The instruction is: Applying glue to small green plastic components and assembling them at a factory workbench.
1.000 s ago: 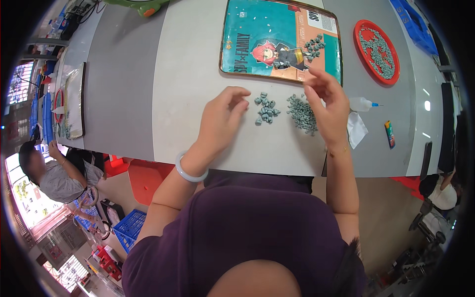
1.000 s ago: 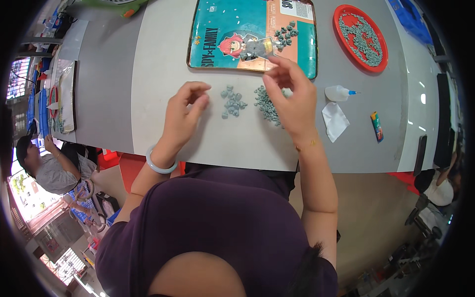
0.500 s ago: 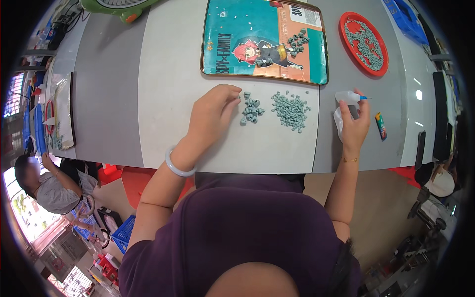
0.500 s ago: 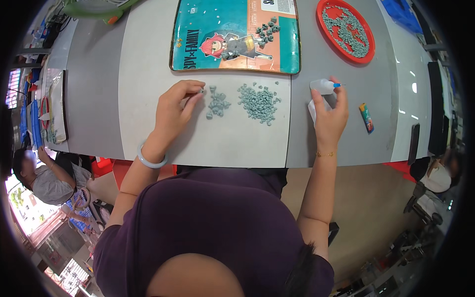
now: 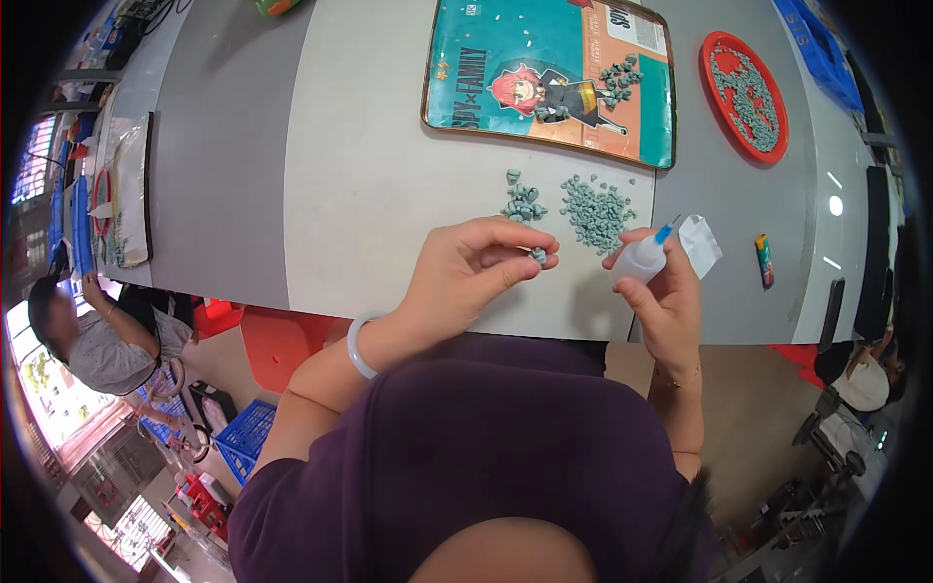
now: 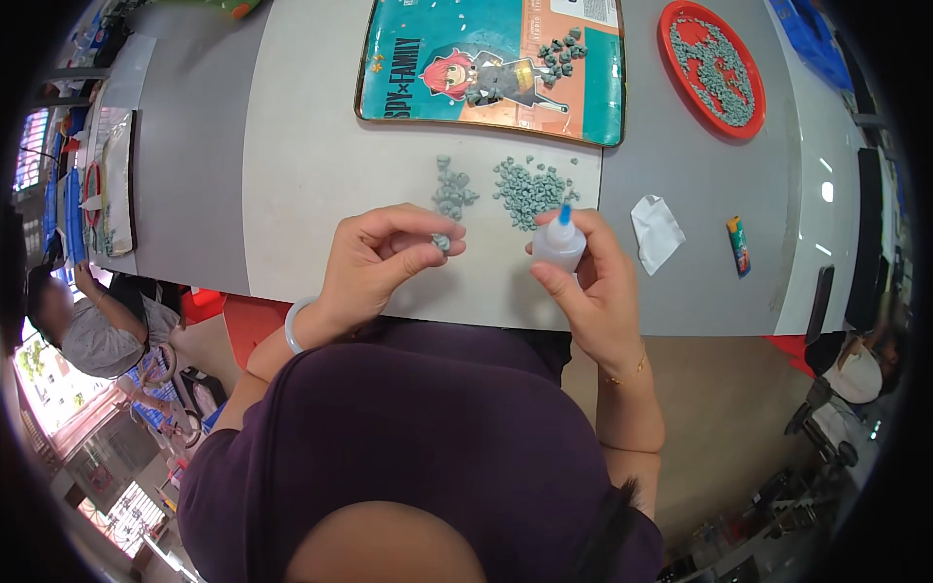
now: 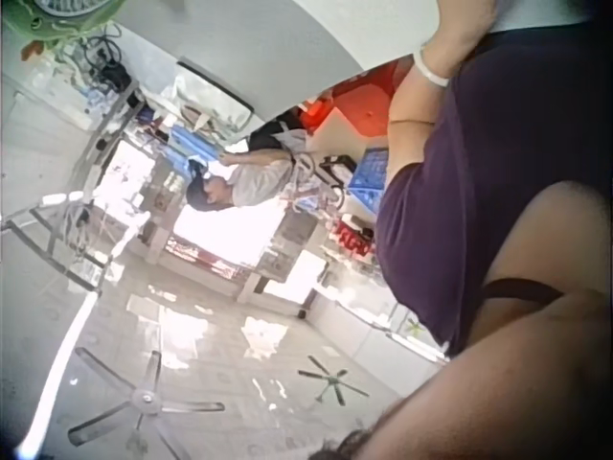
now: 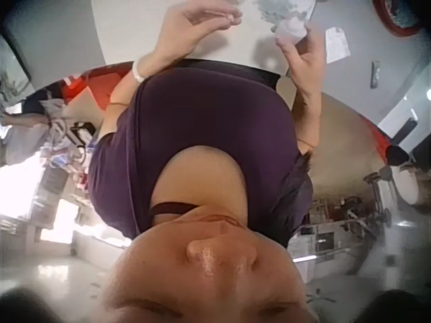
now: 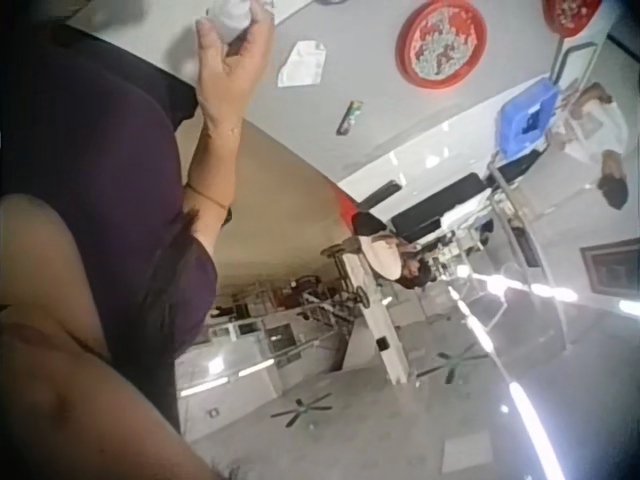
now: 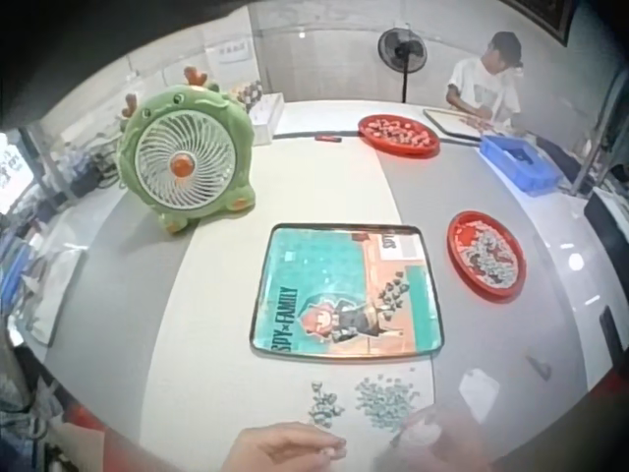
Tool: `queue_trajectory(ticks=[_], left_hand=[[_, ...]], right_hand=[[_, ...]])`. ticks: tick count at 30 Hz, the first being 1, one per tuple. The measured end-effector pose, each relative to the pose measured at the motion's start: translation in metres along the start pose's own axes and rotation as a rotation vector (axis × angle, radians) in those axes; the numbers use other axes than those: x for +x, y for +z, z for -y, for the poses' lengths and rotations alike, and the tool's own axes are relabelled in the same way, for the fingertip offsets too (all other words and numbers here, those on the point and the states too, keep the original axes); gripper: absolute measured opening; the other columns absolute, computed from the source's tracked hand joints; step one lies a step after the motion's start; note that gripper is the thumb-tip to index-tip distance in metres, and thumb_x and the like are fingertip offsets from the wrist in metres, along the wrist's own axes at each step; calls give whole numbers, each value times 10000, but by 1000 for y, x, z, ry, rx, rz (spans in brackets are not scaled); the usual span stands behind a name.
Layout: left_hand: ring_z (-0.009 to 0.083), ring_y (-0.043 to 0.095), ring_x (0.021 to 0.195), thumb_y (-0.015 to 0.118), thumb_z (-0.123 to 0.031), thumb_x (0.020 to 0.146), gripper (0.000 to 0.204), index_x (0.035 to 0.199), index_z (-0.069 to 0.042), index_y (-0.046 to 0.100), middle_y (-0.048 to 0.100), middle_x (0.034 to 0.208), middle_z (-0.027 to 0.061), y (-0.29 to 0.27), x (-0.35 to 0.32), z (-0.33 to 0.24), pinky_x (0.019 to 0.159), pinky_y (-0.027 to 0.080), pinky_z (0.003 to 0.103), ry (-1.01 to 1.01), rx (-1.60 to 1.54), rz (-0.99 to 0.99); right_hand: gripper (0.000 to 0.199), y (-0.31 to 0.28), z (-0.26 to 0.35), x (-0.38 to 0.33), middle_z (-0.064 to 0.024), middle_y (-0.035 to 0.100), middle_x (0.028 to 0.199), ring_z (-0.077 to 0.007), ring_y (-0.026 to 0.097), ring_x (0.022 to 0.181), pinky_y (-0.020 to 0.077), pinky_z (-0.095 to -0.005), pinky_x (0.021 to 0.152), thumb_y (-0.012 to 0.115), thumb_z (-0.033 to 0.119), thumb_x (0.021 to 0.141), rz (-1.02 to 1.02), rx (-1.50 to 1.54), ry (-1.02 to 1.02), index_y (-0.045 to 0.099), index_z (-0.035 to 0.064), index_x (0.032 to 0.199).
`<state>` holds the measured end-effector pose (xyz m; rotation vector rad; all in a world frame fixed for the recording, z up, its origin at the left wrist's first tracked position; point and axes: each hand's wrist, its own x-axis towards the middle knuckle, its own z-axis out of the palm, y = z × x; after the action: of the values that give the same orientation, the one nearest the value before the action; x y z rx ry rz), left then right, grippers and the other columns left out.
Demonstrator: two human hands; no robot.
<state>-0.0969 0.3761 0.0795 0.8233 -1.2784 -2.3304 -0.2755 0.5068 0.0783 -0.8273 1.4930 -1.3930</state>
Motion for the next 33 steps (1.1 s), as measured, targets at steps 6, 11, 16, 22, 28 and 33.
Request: queue_trajectory(ticks=[6, 11, 16, 22, 28, 33], left_hand=[[154, 630, 797, 652, 39, 748, 225, 966, 33, 600, 595, 861, 89, 0, -4, 7, 693, 508, 225, 202, 296, 6], [119, 607, 693, 696, 16, 715, 217, 920, 18, 622, 597, 798, 80, 3, -4, 9, 640, 512, 221, 409, 456, -50], [111, 594, 663, 725, 8, 687, 234, 900, 17, 627, 599, 774, 73, 3, -5, 8, 623, 511, 223, 435, 462, -89], [108, 589, 654, 730, 7, 680, 229, 885, 16, 627, 600, 762, 69, 4, -5, 8, 617, 509, 220, 433, 462, -91], [108, 589, 651, 730, 6, 681, 219, 874, 17, 625, 601, 761, 72, 4, -5, 8, 606, 506, 222, 445, 472, -87], [111, 595, 648, 730, 4, 682, 216, 870, 17, 626, 603, 759, 74, 4, -5, 9, 605, 505, 223, 452, 490, -86]], right_hand=[[354, 7, 8, -1, -67, 580, 896, -173, 541, 859, 414, -275, 778, 664, -79, 643, -97, -476, -226, 584, 21, 973], [375, 9, 18, -3, -72, 578, 877, -218, 528, 832, 415, -300, 773, 657, -104, 572, -220, -812, -482, 625, 40, 916], [406, 11, 22, -8, -3, 588, 868, -188, 500, 803, 380, -288, 738, 658, -58, 547, -342, -1049, -694, 685, 126, 908], [352, 13, 24, -10, 19, 595, 872, -165, 506, 812, 344, -267, 738, 660, -3, 583, -376, -1131, -731, 694, 148, 898], [347, 13, 24, -10, 22, 596, 874, -161, 512, 799, 335, -268, 742, 656, 2, 588, -369, -1146, -749, 696, 151, 899], [339, 12, 25, -10, 23, 596, 875, -160, 512, 796, 332, -266, 741, 647, 15, 594, -360, -1152, -754, 697, 148, 902]])
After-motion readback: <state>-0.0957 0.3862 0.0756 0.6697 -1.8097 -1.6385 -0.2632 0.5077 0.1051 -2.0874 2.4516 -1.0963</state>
